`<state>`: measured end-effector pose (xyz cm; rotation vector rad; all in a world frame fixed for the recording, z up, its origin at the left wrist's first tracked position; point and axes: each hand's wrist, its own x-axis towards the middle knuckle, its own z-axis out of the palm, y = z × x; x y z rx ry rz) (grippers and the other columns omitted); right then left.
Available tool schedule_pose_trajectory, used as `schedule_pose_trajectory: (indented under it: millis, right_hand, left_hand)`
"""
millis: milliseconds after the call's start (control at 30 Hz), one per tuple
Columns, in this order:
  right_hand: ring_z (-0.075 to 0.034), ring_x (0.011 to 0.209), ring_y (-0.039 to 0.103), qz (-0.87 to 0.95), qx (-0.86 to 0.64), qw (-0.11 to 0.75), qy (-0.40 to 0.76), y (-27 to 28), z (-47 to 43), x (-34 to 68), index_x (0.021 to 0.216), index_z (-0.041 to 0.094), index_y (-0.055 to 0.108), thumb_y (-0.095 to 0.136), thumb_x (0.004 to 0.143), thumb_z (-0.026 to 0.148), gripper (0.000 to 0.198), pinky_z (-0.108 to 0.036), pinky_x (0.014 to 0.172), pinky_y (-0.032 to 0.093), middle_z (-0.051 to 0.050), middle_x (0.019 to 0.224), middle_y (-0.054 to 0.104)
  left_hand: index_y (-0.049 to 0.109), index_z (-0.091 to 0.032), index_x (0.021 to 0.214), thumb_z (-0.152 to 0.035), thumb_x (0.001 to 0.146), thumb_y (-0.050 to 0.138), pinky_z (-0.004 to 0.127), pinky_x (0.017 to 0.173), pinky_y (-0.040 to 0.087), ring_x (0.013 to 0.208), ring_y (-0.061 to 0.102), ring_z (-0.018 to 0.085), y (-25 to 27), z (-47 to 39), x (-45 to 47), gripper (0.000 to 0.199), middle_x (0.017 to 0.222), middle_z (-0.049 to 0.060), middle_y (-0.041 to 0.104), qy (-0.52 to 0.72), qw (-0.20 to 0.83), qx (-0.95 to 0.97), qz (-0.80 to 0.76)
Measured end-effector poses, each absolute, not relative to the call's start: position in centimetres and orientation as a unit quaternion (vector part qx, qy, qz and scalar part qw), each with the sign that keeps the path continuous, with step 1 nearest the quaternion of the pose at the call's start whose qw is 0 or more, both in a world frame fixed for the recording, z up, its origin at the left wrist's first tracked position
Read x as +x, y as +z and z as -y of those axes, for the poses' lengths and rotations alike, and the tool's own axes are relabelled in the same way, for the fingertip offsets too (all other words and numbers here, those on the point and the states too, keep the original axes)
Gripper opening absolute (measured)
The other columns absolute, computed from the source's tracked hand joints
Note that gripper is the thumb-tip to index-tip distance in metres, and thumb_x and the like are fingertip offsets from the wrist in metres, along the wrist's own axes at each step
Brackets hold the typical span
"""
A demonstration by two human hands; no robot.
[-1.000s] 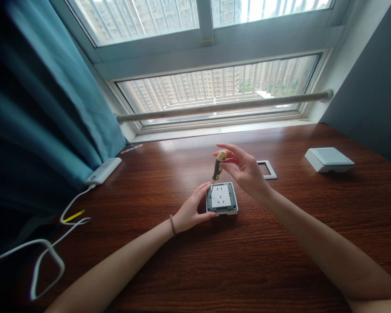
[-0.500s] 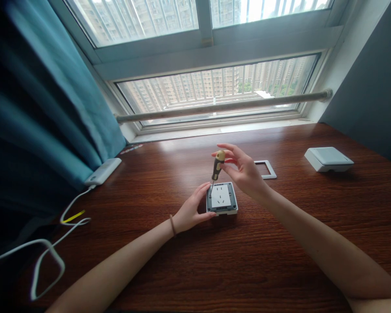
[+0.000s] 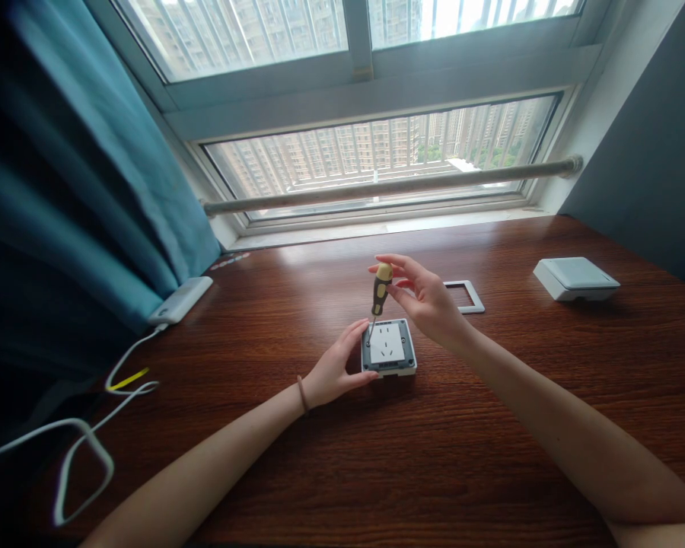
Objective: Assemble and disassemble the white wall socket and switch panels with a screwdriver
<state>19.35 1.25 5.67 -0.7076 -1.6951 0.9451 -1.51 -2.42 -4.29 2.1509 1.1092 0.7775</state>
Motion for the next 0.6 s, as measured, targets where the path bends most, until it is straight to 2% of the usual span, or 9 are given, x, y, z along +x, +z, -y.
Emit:
schedule_pose_trajectory:
  millis: [133,300,433,600]
  right_hand:
    - [-0.020,0.102,0.056,0.724,-0.305,0.518,0.340,5.59,-1.09,19.21,0.118,0.025,0.052,0.060,0.080,0.024,0.039,-0.038,0.085,0.047,-0.007,0.114,0.059]
    - [-0.019,0.087,0.056,0.742,-0.337,0.531,0.232,5.43,-1.12,19.13,0.106,0.027,0.060,0.072,0.068,0.028,0.040,-0.035,0.075,0.049,-0.004,0.098,0.056]
    - [-0.019,0.085,0.057,0.748,-0.339,0.523,0.227,5.55,-1.10,19.25,0.108,0.027,0.060,0.069,0.073,0.024,0.037,-0.036,0.075,0.049,-0.002,0.090,0.058]
    - [-0.020,0.096,0.058,0.764,-0.310,0.500,0.265,5.69,-0.93,19.30,0.123,0.028,0.050,0.057,0.080,0.015,0.046,-0.038,0.082,0.048,-0.004,0.104,0.062]
  left_hand:
    - [0.028,-0.021,0.137,-0.042,0.069,0.069,0.043,0.111,0.026,0.132,0.029,0.027,-4.30,2.38,-1.50,0.083,0.144,0.011,0.028,0.293,0.295,0.809,-0.416]
    - [0.027,-0.021,0.137,-0.043,0.068,0.068,0.043,0.110,0.027,0.132,0.030,0.027,-4.29,2.41,-1.45,0.083,0.144,0.012,0.028,0.291,0.295,0.809,-0.417]
    - [0.027,-0.021,0.137,-0.043,0.069,0.068,0.043,0.110,0.028,0.132,0.030,0.027,-4.26,2.44,-1.45,0.082,0.144,0.011,0.028,0.292,0.296,0.809,-0.415]
    - [0.028,-0.021,0.137,-0.042,0.069,0.068,0.042,0.111,0.026,0.132,0.029,0.027,-4.23,2.43,-1.47,0.082,0.144,0.011,0.028,0.293,0.298,0.808,-0.415]
